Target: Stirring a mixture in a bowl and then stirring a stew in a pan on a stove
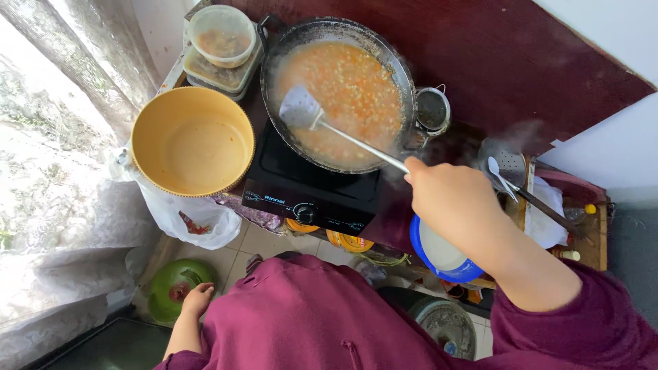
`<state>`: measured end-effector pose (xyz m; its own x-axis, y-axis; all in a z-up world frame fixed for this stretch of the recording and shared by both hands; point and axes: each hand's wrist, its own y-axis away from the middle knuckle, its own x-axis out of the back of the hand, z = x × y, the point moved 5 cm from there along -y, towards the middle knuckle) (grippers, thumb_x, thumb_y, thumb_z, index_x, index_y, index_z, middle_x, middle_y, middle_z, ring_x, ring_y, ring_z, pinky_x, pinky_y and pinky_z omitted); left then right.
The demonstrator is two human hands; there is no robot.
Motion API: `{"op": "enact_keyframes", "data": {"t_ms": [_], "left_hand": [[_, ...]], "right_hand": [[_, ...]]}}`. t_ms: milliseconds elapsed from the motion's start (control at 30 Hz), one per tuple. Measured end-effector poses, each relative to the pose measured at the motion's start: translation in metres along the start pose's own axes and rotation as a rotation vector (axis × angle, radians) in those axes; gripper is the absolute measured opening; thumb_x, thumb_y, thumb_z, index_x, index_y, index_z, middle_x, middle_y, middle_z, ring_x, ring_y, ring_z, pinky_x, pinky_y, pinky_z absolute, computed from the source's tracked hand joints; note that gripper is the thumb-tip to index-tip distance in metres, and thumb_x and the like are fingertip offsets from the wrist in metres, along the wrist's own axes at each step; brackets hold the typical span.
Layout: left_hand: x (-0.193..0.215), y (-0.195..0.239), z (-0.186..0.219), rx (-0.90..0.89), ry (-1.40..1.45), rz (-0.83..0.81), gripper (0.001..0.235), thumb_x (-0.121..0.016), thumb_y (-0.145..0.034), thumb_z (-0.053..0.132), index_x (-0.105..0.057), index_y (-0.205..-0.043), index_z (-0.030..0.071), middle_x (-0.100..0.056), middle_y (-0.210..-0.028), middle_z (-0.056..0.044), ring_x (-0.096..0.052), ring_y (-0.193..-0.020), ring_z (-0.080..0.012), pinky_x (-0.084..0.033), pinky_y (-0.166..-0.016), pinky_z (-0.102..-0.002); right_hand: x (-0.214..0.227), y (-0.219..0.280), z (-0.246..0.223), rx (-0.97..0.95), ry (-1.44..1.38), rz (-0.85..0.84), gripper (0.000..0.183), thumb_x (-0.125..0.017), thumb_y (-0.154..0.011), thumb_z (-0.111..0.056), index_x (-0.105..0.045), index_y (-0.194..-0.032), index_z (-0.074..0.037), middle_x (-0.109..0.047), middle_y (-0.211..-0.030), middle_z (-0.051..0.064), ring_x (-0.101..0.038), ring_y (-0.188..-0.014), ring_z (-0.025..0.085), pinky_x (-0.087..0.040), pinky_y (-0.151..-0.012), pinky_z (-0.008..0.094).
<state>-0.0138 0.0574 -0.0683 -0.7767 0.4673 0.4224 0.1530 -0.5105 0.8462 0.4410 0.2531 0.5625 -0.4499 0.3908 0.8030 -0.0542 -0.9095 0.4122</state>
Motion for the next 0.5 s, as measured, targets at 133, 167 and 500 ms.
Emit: {"op": "enact_keyframes", "data": {"t_ms": [133,167,500], "left_hand": [[0.003,0.002,-0.001,-0.011,0.030,0.011,0.044,-0.058,-0.097,0.037,-0.073,-0.135,0.021,-0.075,-0.134,-0.010,-0.069,-0.123,-0.0287,-0.050,-0.103,-0.038],[0.004,0.003,-0.002,0.003,0.044,0.007,0.045,-0.057,-0.098,0.036,-0.071,-0.138,0.020,-0.073,-0.137,-0.012,-0.067,-0.125,-0.0306,-0.049,-0.105,-0.040],[0.000,0.005,-0.016,-0.008,0.008,0.037,0.045,-0.058,-0.095,0.041,-0.074,-0.134,0.026,-0.077,-0.132,-0.007,-0.072,-0.119,-0.0261,-0.050,-0.101,-0.037]], "right_hand": [[0.009,-0.003,-0.002,-0.011,0.039,0.142,0.016,-0.047,-0.107,-0.030,-0.057,-0.112,-0.019,-0.074,-0.071,0.010,-0.074,-0.063,0.039,-0.053,-0.051,0.052],[0.014,-0.001,0.000,-0.016,0.069,0.184,0.015,-0.047,-0.107,-0.030,-0.057,-0.112,-0.020,-0.073,-0.069,0.009,-0.073,-0.061,0.037,-0.051,-0.048,0.049],[0.028,-0.032,0.040,-0.140,-0.055,0.104,0.027,-0.044,-0.104,-0.025,-0.059,-0.125,-0.021,-0.078,-0.091,0.015,-0.077,-0.081,0.044,-0.058,-0.064,0.056]]}}
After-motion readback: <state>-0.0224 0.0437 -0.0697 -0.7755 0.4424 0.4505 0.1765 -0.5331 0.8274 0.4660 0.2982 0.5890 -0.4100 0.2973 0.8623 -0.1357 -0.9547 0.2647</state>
